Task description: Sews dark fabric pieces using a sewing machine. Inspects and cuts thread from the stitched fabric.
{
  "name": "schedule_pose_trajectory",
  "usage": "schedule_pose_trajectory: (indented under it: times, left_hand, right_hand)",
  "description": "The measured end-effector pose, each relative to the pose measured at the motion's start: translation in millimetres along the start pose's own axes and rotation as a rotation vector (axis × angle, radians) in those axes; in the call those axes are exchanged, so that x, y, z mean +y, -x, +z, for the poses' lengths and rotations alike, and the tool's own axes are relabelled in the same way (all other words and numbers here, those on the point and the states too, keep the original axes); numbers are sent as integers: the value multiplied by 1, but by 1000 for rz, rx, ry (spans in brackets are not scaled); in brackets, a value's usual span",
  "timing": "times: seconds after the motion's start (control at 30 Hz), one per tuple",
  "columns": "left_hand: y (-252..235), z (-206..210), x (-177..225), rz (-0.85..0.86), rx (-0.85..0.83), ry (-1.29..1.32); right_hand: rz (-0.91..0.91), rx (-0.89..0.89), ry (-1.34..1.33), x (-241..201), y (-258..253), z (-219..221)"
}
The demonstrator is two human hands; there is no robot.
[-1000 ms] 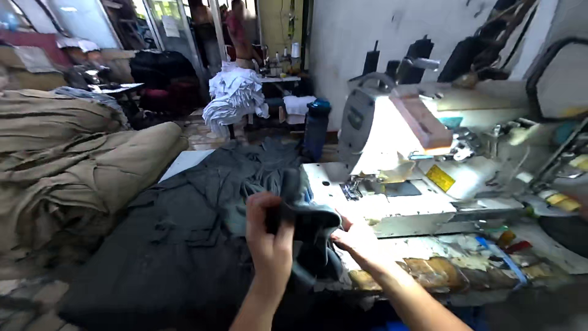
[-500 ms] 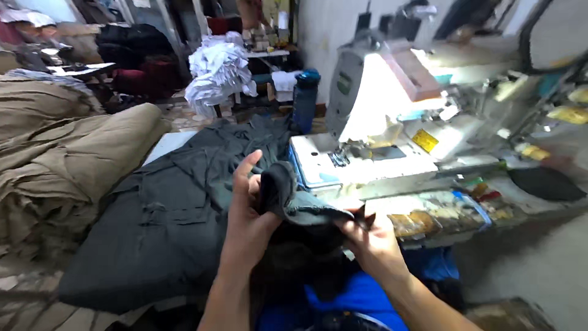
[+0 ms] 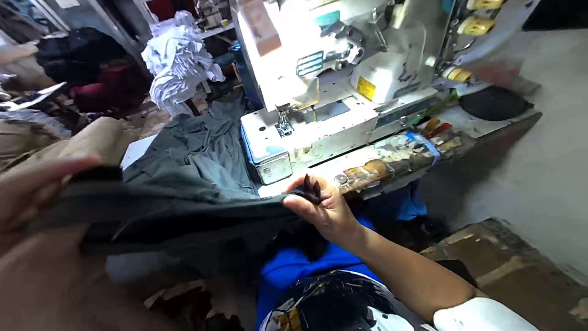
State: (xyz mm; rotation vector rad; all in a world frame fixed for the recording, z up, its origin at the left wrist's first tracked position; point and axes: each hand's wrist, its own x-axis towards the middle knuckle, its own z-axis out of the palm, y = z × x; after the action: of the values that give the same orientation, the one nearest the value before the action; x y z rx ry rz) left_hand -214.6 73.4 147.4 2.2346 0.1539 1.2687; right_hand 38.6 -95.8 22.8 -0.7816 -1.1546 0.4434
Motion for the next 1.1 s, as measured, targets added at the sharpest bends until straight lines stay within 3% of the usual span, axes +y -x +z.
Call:
schedule_pose_trajectory:
  times: [0.1,0.2,0.27,0.37,0.47,0.53,0.6,0.67,0.77,0.83,0.93,1.1]
  left_hand:
    - [-61,71,-11,36,-127,-278]
    - [-78,132,-73,-207,-349,-447]
    - [-79,142,-91,-258,-407,-406]
    - [-84,136,-86,-323,-476,-242]
    - [-89,125,-73,-390,-538,-36]
    - [-86,120,-69,-352,-512,-66]
    - [-80,124,-71,-321,-362,-198]
    - [-73,131,-81,-287,-252,-131]
    - [-59,146,-65,-493,-142,259]
    - [-55,154,-48,-569,-93,247]
    - [-58,155,-42,-335,-124,-130]
    - [-76,165,-71,-21,-76,-431]
  right_hand:
    - [130,79,346,28,1,-23]
    - [221,175,820,69,9,-49]
    - [115,230,976,84,10,-57]
    - [-1,212,1017,90,3,-61]
    - [-34,188,875,96,-6,-62]
    - [183,180,505,84,-8,-60]
    - [524,249,22,64,-13,-56]
    - [709,270,-266,48,-15,-57]
    - [617,241,-244,43,-11,-58]
    - [489,174,-85,40,-9,-59]
    - [394,55,112,33,-4,-56]
    - [334,-3,56,39,8,-58]
